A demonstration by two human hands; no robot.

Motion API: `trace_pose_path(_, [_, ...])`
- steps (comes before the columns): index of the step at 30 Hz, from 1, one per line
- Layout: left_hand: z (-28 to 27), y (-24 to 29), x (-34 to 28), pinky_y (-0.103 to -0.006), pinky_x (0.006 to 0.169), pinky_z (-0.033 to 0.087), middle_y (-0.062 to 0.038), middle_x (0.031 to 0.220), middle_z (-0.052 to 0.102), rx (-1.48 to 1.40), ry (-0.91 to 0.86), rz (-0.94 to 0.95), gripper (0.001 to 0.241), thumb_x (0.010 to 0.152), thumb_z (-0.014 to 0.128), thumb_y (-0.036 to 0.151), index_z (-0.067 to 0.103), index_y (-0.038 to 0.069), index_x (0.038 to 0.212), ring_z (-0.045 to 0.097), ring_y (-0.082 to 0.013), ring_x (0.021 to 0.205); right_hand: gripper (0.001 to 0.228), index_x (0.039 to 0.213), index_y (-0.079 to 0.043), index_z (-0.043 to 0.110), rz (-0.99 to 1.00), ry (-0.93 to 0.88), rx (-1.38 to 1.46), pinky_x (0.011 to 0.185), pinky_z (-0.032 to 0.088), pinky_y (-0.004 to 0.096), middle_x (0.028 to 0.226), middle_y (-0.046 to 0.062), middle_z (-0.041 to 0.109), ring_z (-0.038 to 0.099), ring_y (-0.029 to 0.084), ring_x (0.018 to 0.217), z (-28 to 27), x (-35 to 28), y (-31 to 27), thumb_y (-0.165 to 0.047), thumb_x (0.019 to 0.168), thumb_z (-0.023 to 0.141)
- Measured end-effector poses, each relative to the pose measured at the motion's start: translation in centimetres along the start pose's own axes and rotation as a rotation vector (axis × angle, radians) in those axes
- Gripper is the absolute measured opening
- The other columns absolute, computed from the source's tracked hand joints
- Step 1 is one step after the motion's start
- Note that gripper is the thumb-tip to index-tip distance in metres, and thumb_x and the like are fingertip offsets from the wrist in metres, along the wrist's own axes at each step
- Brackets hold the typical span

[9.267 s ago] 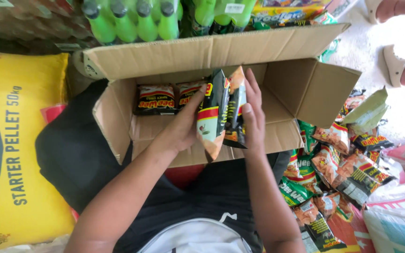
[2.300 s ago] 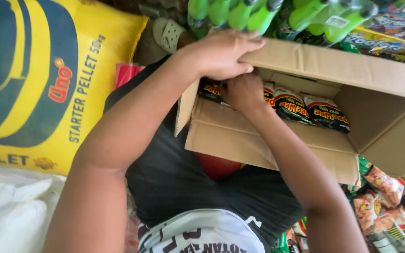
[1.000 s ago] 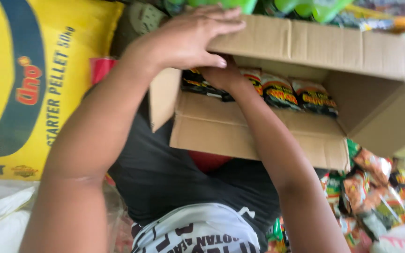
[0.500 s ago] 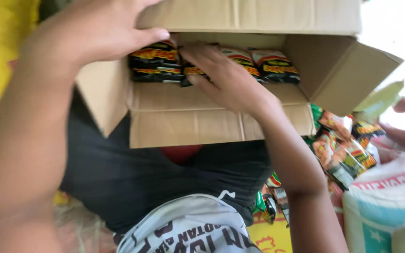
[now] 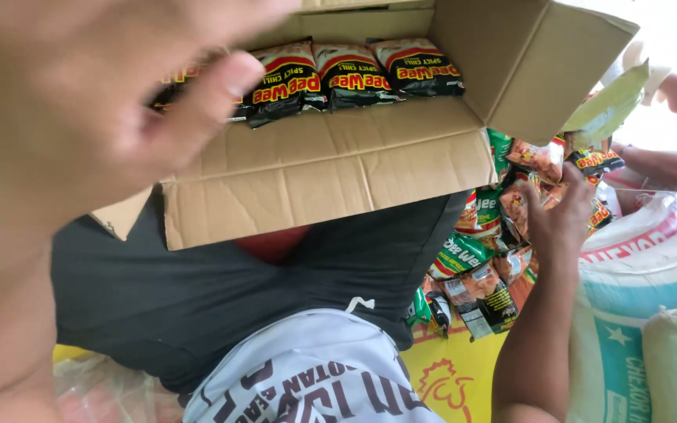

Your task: Organizing small snack bags into a cardboard box.

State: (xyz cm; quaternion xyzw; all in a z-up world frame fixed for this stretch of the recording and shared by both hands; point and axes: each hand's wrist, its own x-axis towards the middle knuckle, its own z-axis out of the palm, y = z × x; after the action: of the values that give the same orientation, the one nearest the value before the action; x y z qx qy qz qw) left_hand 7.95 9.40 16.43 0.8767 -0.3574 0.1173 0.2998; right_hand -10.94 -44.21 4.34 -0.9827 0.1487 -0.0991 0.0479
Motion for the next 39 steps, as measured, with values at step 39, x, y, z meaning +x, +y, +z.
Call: trace_pose_path(39, [4.5,1.7,0.3,-0.0484,0.095,0.051,-0.031,0.128,0.064,-0.663,-0.155,0.32,0.089,0.082,0.082,0.051,0.053,-0.009,0.141,0.064,-0.0423,0.114,0.042,0.107,0.004,0.056,-0.269,-0.513,1.402,0.099,0.048,0.032,0.127,0.015,0.062,0.059,0.023,0.113,-2.6,2.6,-19.9,-0.031,0.095,0.075])
